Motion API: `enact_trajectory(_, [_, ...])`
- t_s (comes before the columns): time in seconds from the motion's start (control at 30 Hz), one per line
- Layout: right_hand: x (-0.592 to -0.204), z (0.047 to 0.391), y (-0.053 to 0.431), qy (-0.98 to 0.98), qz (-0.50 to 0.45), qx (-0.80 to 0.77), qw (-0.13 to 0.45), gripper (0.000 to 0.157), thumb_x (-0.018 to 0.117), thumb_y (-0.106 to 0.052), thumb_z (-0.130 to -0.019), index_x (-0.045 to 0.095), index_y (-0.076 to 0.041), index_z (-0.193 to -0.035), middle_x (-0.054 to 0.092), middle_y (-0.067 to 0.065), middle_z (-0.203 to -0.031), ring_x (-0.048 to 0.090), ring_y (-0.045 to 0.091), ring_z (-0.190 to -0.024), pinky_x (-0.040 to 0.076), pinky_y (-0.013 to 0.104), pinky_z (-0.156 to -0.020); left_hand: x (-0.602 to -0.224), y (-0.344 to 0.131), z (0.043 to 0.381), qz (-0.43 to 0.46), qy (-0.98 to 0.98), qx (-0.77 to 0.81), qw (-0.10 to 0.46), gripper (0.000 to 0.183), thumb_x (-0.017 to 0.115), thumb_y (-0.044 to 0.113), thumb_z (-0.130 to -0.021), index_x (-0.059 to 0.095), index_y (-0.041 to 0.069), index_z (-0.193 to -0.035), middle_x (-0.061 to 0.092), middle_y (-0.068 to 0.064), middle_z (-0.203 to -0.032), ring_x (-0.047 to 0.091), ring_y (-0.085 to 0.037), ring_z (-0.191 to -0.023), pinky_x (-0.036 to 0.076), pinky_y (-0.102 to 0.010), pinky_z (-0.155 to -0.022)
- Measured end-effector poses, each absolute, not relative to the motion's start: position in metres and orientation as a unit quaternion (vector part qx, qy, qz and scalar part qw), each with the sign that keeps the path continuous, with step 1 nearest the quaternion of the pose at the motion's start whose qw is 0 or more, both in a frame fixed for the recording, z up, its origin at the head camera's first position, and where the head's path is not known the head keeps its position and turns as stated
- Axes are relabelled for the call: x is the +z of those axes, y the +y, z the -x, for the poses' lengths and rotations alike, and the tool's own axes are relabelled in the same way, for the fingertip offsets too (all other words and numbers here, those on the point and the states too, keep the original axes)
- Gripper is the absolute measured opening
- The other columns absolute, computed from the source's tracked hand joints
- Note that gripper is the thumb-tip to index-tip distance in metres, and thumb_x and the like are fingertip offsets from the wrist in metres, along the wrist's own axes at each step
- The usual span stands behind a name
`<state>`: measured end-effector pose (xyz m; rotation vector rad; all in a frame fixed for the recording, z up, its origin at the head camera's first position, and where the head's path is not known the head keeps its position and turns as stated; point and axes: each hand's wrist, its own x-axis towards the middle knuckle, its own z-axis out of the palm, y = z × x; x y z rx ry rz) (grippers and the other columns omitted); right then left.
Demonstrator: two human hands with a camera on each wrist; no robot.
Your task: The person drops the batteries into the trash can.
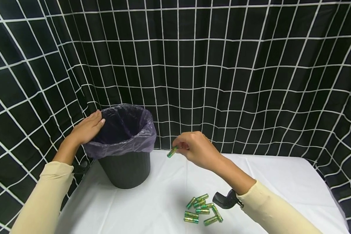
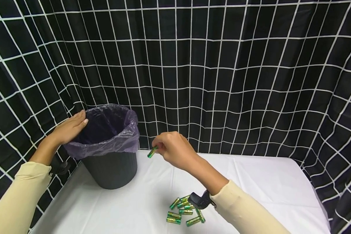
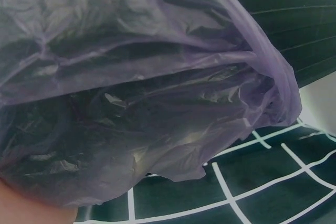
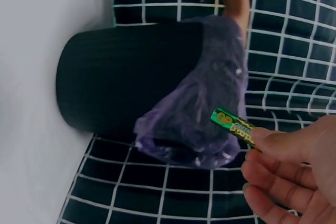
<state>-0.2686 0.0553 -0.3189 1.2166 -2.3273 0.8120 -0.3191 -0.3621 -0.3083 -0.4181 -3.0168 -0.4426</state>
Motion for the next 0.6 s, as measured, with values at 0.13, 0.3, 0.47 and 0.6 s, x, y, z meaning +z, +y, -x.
enact_trajectory(0.13, [-0.312,0.271,0.047,-0.818,-0.441,0.314,0.193,0.018,0.082,0.007,-0.079,0.078,-0.004,-0.092,0.072,-0.001,-0.081,0.061,0.008,-0.069,0.054,0.023,-0.063,-0.307,-0.362,0.319,0.129,-0.980,-0.150,0.032,0.068,0.018,0.039,-0.112,0.011,-0.015,-0.154,0.004,-0.034,-0.163,0.002,-0.048,-0.152,0.006,-0.059,-0.123])
enact_trajectory(0.3, [-0.305,0.275,0.031,-0.805,-0.456,0.326,0.195,0.017,0.079,0.010,-0.080,0.078,-0.002,-0.093,0.074,0.003,-0.083,0.062,0.011,-0.070,0.054,0.024,-0.064,-0.311,-0.364,0.316,0.120,-0.979,-0.162,0.030,0.069,0.018,0.040,-0.112,0.011,-0.014,-0.155,0.004,-0.032,-0.164,0.002,-0.047,-0.153,0.006,-0.059,-0.123])
enact_trajectory(0.47, [-0.295,0.282,0.016,-0.795,-0.460,0.348,0.189,0.016,0.081,0.007,-0.081,0.078,-0.002,-0.093,0.073,0.003,-0.081,0.063,0.010,-0.066,0.054,0.022,-0.061,-0.310,-0.364,0.317,0.124,-0.979,-0.156,0.035,0.068,0.019,0.038,-0.112,0.012,-0.014,-0.155,0.005,-0.033,-0.164,0.002,-0.047,-0.153,0.006,-0.060,-0.122])
enact_trajectory(0.6, [-0.285,0.287,0.006,-0.789,-0.457,0.368,0.183,0.014,0.081,0.006,-0.082,0.078,-0.001,-0.094,0.070,0.002,-0.077,0.063,0.010,-0.063,0.053,0.023,-0.059,-0.307,-0.362,0.319,0.133,-0.979,-0.151,0.041,0.066,0.020,0.036,-0.113,0.014,-0.015,-0.154,0.006,-0.034,-0.163,0.003,-0.048,-0.152,0.006,-0.060,-0.123])
